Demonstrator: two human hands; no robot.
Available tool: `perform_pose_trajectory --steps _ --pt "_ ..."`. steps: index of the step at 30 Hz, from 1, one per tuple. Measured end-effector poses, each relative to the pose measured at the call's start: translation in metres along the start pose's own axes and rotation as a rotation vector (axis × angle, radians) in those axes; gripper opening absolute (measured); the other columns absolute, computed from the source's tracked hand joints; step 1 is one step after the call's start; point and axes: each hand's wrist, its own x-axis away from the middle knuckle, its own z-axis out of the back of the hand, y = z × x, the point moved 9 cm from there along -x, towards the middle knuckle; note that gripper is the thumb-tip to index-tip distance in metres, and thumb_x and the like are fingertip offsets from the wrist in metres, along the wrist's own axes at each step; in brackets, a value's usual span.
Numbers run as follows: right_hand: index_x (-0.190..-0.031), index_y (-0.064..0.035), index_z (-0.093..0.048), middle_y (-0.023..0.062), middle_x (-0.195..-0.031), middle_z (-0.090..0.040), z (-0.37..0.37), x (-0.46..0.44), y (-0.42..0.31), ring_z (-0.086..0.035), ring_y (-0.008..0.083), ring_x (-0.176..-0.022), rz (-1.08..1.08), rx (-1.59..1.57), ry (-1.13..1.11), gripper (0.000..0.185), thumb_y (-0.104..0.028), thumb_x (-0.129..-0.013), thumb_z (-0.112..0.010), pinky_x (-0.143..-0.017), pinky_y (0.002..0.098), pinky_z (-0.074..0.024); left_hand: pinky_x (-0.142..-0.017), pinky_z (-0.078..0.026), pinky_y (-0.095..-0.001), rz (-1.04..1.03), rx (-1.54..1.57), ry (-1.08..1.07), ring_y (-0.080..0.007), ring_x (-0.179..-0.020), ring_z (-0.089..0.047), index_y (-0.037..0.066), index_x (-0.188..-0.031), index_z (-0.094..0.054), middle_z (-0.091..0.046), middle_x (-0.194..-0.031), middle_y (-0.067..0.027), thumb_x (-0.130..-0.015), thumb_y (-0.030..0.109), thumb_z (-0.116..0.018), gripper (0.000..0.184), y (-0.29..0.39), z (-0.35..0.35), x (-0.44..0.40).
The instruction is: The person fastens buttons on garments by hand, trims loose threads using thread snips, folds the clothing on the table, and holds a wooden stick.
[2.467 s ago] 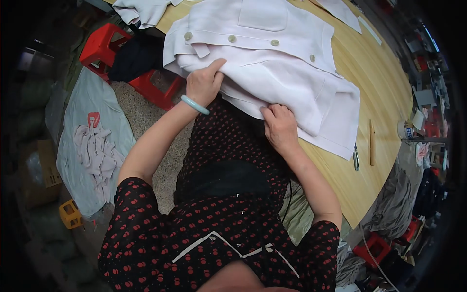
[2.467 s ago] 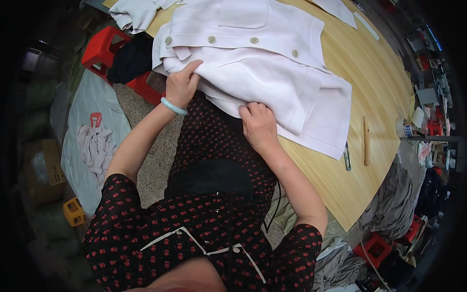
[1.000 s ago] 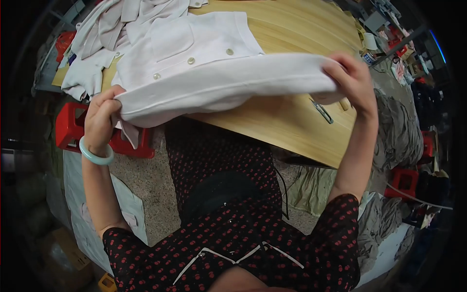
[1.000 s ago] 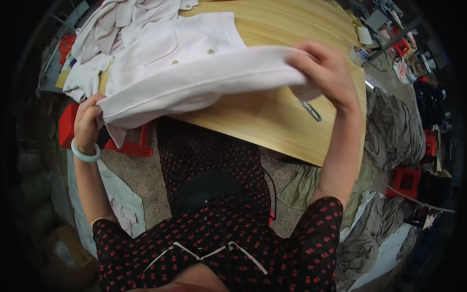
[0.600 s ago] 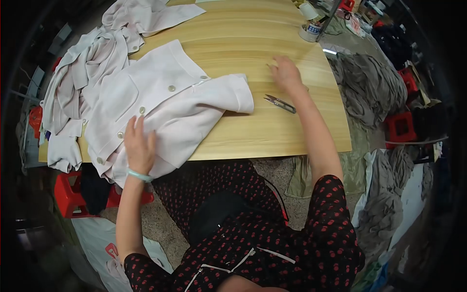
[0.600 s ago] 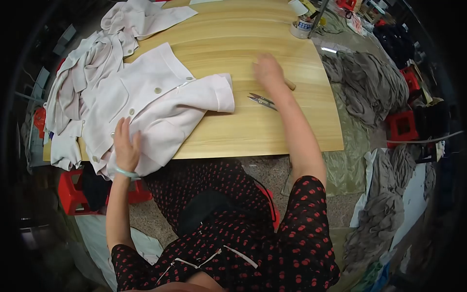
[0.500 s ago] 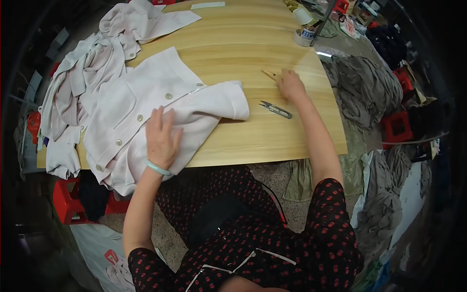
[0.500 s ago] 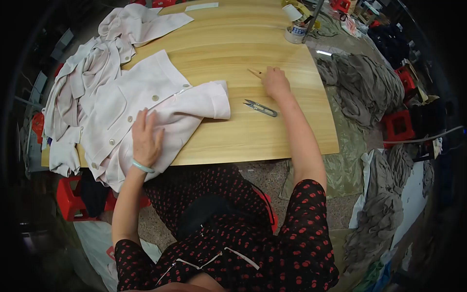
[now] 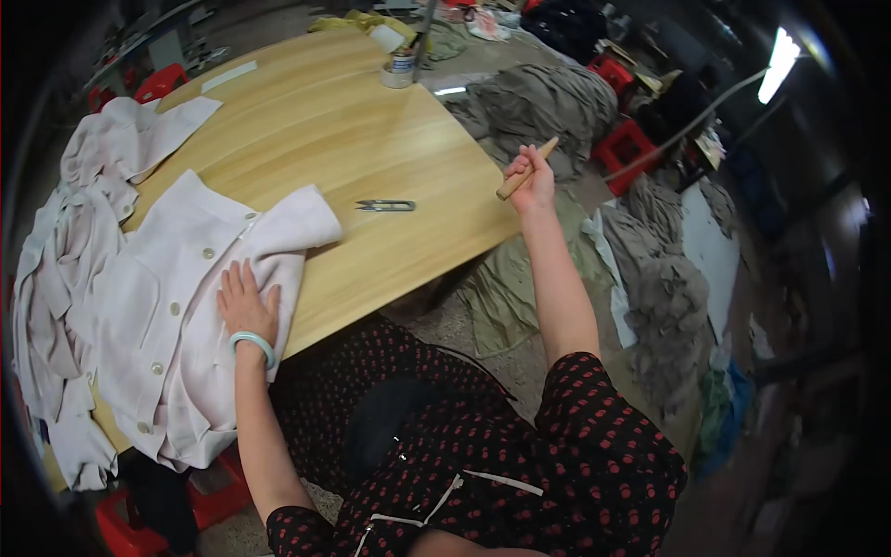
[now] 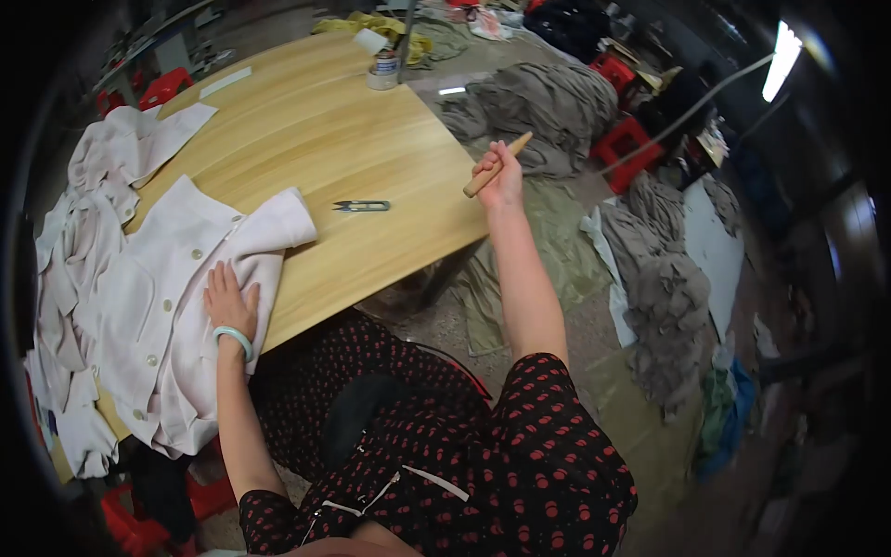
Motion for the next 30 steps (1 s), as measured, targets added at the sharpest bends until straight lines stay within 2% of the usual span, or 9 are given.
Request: perform_pose_trajectory --steps 1,5,8,12,15,19,26,30 --pt "-0.078 -0.0105 -0.048 -0.0066 -0.054 -0.038 0.024 0.005 -0.016 -0.038 0.0042 -0.045 0.026 -0.020 0.102 0.016 -0.022 -0.087 -0.054 -0.046 0.0202 -0.0345 -0.104 -0.018 -0.0470 -0.004 0.011 0.013 -0.0329 -0.128 -0.023 0.006 -0.133 -0.030 -0.029 -0.137 -0.0161 -0.083 0.035 -0.051 0.061 0.000 0.001 -0.001" --pt "-0.073 -0.0120 -0.045 -0.0072 -0.048 -0.032 0.085 0.047 -0.068 -0.032 0.0037 -0.040 0.166 -0.094 0.309 0.026 -0.032 -0.087 -0.055 -0.042 0.0194 -0.0316 -0.104 -0.019 -0.0470 -0.012 0.029 0.027 -0.0329 -0.128 -0.024 0.007 -0.133 -0.031 -0.030 -0.137 -0.0160 -0.082 0.035 -0.052 0.061 -0.004 -0.001 0.001" --pt "-0.073 -0.0130 -0.044 -0.0078 -0.047 -0.029 0.111 0.071 -0.096 -0.030 0.0034 -0.039 0.231 -0.046 0.264 0.026 -0.033 -0.086 -0.055 -0.040 0.0196 -0.0299 -0.104 -0.019 -0.0472 -0.010 0.046 0.029 -0.0332 -0.128 -0.024 0.006 -0.132 -0.032 -0.030 -0.137 -0.0164 -0.082 0.033 -0.053 0.061 -0.007 -0.006 -0.002" --pt "-0.073 -0.0144 -0.043 -0.0084 -0.046 -0.025 0.156 0.097 -0.138 -0.025 0.0035 -0.037 0.303 -0.100 0.360 0.029 -0.037 -0.085 -0.056 -0.038 0.0203 -0.0254 -0.104 -0.018 -0.0471 -0.003 0.068 0.029 -0.0336 -0.128 -0.023 0.005 -0.132 -0.032 -0.029 -0.137 -0.0170 -0.081 0.032 -0.054 0.062 -0.008 -0.004 -0.001" --pt "-0.073 -0.0126 -0.043 -0.0079 -0.045 -0.024 0.155 0.127 -0.173 -0.024 0.0034 -0.035 0.441 -0.111 0.435 0.028 -0.033 -0.085 -0.057 -0.035 0.0190 -0.0239 -0.104 -0.018 -0.0472 -0.006 0.070 0.042 -0.0338 -0.129 -0.023 0.004 -0.131 -0.032 -0.029 -0.137 -0.0170 -0.081 0.032 -0.054 0.061 -0.010 -0.007 -0.001" --pt "-0.071 -0.0134 -0.044 -0.0074 -0.045 -0.025 0.170 0.141 -0.186 -0.025 0.0042 -0.035 0.427 -0.060 0.503 0.028 -0.034 -0.086 -0.056 -0.035 0.0203 -0.0258 -0.104 -0.018 -0.0467 -0.016 0.056 0.054 -0.0335 -0.128 -0.023 0.003 -0.131 -0.032 -0.029 -0.137 -0.0165 -0.081 0.030 -0.054 0.061 -0.007 -0.007 -0.004" --pt "-0.073 -0.0145 -0.043 -0.0074 -0.047 -0.027 0.200 0.121 -0.199 -0.025 0.0054 -0.038 0.398 0.020 0.505 0.027 -0.035 -0.086 -0.055 -0.039 0.0217 -0.0259 -0.105 -0.018 -0.0452 0.006 0.022 0.053 -0.0328 -0.128 -0.023 0.003 -0.131 -0.032 -0.030 -0.137 -0.0161 -0.082 0.029 -0.054 0.060 -0.008 -0.005 -0.002" --pt "-0.072 -0.0144 -0.043 -0.0072 -0.046 -0.025 0.198 0.114 -0.245 -0.024 0.0058 -0.038 0.562 0.052 0.435 0.029 -0.036 -0.085 -0.056 -0.041 0.0212 -0.0252 -0.105 -0.019 -0.0450 0.011 -0.010 0.044 -0.0319 -0.128 -0.024 0.002 -0.131 -0.032 -0.030 -0.137 -0.0158 -0.083 0.030 -0.052 0.059 -0.008 -0.004 -0.001"
